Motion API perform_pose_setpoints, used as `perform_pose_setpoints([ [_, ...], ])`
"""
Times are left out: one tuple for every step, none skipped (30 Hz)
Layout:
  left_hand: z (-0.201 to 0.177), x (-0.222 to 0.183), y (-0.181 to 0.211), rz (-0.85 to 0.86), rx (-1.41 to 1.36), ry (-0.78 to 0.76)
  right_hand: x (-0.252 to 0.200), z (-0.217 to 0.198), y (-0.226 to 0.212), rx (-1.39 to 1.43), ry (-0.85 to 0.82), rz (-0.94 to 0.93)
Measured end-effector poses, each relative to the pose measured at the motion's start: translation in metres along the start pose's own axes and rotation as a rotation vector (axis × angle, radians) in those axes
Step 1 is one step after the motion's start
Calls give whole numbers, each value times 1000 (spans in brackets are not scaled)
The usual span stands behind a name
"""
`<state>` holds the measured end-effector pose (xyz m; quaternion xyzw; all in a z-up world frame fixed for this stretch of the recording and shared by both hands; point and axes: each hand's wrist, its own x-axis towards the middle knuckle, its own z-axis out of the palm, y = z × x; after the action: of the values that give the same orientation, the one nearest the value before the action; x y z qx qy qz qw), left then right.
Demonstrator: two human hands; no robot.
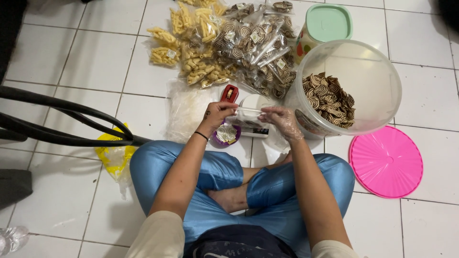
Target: Packing cookies from a large container into small plastic bags and weighing them on a digital scale.
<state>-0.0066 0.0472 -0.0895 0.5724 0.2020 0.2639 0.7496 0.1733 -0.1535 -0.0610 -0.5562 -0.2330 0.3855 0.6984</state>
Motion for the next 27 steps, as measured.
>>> perform_pose_setpoints([
  [0,0,0,0,-1,1,-2,3,-2,-1,-1,1],
  [0,0,0,0,34,-2,-3,6,-5,-49,16,-6],
  [0,0,0,0,69,-6,-5,10,-7,-97,33,-13],
  [0,1,-3,1,68,-5,-5,9,-9,-99,32,-13],
  [-1,2,-5,14,85,-24,-5,9,-11,-153,26,-16],
  [-1,2,-7,27,102,-43,-5,9,-12,-208,19,-18],
  [1,0,-5,27,101,-42,-5,9,-13,-208,19,-18],
  [3,-2,-2,-1,117,-65,-4,8,-14,-281,14,-30],
  [5,-4,0,-29,132,-88,-4,7,-16,-354,9,-41],
  [7,-5,-4,-30,132,-89,-4,9,-14,-355,10,-41],
  [10,-6,-8,-28,227,-117,-5,10,-12,-376,-28,-15],
  [12,-7,-12,-26,323,-144,-4,11,-11,-397,-67,11],
  [16,-10,-6,-26,323,-145,-6,14,-12,-397,-67,10],
  [19,-13,-1,-75,408,-175,-9,17,-12,-402,-89,11],
  [22,-15,5,-124,494,-204,-11,20,-13,-406,-112,12],
  [20,-14,4,-127,493,-204,-11,20,-12,-406,-112,15],
  [18,-12,2,-131,485,-190,-11,19,-12,-416,-109,29],
  [17,-9,2,-132,477,-176,-10,18,-12,-427,-107,40],
  [15,-6,3,-131,477,-176,-5,14,-8,-427,-107,39],
  [13,-5,4,-154,324,-148,-2,10,-3,-417,-92,22],
  [10,-4,5,-176,170,-119,1,7,2,-407,-76,4],
  [8,-1,-1,-176,169,-117,0,8,-1,-407,-77,5],
  [5,1,-7,-155,105,-107,-1,9,-5,-385,-64,9],
  [2,3,-13,-135,40,-95,-2,10,-8,-362,-52,14],
  [2,4,-12,-136,40,-92,-3,10,-9,-363,-54,16],
  [2,5,-11,-117,18,-88,-4,10,-11,-285,-71,-4],
  [2,6,-10,-98,-3,-83,-6,10,-12,-207,-88,-24],
])
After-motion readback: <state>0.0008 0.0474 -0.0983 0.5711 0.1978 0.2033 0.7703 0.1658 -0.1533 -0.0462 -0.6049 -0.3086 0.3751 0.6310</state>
